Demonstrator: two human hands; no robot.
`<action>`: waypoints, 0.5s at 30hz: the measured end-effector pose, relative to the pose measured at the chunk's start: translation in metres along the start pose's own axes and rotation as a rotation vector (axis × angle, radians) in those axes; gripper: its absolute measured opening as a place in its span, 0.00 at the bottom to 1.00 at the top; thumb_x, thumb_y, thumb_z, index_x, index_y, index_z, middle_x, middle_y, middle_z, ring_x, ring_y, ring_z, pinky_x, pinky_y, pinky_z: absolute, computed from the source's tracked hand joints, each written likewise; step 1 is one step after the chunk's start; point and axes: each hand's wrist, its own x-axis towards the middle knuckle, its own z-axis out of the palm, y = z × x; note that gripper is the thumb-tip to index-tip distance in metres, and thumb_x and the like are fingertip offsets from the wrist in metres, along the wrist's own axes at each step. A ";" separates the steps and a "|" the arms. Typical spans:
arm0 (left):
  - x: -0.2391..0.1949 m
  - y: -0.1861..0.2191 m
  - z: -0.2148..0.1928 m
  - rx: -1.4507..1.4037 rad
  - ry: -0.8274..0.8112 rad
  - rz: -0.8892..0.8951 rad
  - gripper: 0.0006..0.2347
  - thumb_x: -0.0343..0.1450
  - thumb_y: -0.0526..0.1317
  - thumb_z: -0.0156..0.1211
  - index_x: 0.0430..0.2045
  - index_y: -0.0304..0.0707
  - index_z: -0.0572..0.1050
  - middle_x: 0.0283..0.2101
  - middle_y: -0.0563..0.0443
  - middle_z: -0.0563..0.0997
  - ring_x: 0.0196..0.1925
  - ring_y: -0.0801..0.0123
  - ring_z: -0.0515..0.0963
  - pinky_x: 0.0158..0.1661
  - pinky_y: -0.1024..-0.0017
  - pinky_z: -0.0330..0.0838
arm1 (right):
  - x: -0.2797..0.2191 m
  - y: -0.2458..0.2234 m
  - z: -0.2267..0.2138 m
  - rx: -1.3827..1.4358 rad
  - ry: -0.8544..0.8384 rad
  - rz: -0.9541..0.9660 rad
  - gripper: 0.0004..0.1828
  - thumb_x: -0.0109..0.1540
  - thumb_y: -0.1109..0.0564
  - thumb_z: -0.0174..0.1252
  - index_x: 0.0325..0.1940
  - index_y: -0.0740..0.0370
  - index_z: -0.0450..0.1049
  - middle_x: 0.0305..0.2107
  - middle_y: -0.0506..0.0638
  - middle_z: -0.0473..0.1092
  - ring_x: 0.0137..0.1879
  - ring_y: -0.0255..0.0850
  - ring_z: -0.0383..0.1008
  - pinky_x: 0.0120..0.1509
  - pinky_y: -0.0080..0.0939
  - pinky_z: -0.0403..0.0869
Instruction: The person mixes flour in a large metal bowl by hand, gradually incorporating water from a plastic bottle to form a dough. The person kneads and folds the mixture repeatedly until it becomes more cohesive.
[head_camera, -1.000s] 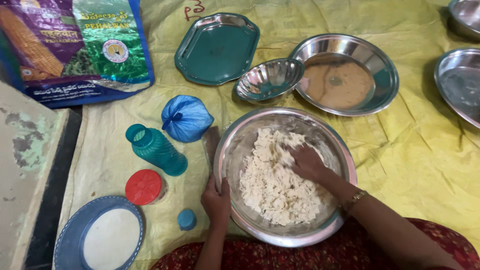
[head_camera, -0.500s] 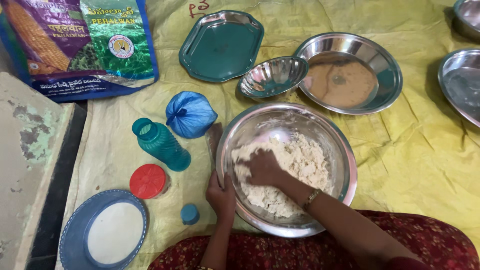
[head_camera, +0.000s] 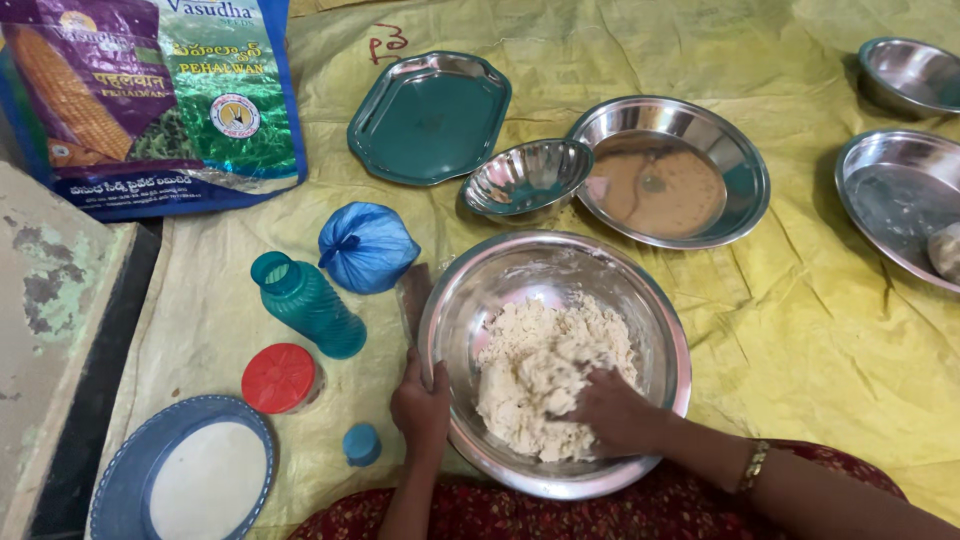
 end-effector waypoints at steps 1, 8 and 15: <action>0.001 -0.002 0.000 0.026 -0.015 0.006 0.26 0.68 0.49 0.62 0.58 0.32 0.74 0.31 0.30 0.83 0.32 0.44 0.85 0.35 0.57 0.77 | -0.004 0.006 -0.002 0.023 -0.087 0.064 0.41 0.55 0.49 0.69 0.71 0.24 0.65 0.34 0.48 0.69 0.52 0.47 0.66 0.68 0.62 0.61; 0.000 -0.013 0.000 0.098 -0.020 0.156 0.26 0.69 0.49 0.60 0.59 0.28 0.72 0.33 0.30 0.83 0.31 0.44 0.84 0.33 0.57 0.77 | 0.038 0.042 -0.021 -0.148 -0.220 0.225 0.60 0.57 0.39 0.72 0.81 0.39 0.38 0.44 0.64 0.69 0.58 0.57 0.68 0.62 0.56 0.74; -0.003 0.000 -0.005 0.036 -0.022 0.057 0.26 0.68 0.48 0.61 0.59 0.31 0.73 0.30 0.32 0.83 0.31 0.45 0.85 0.34 0.57 0.78 | 0.120 0.071 -0.034 0.161 0.099 0.480 0.62 0.54 0.48 0.72 0.77 0.71 0.38 0.46 0.70 0.71 0.49 0.60 0.76 0.52 0.53 0.79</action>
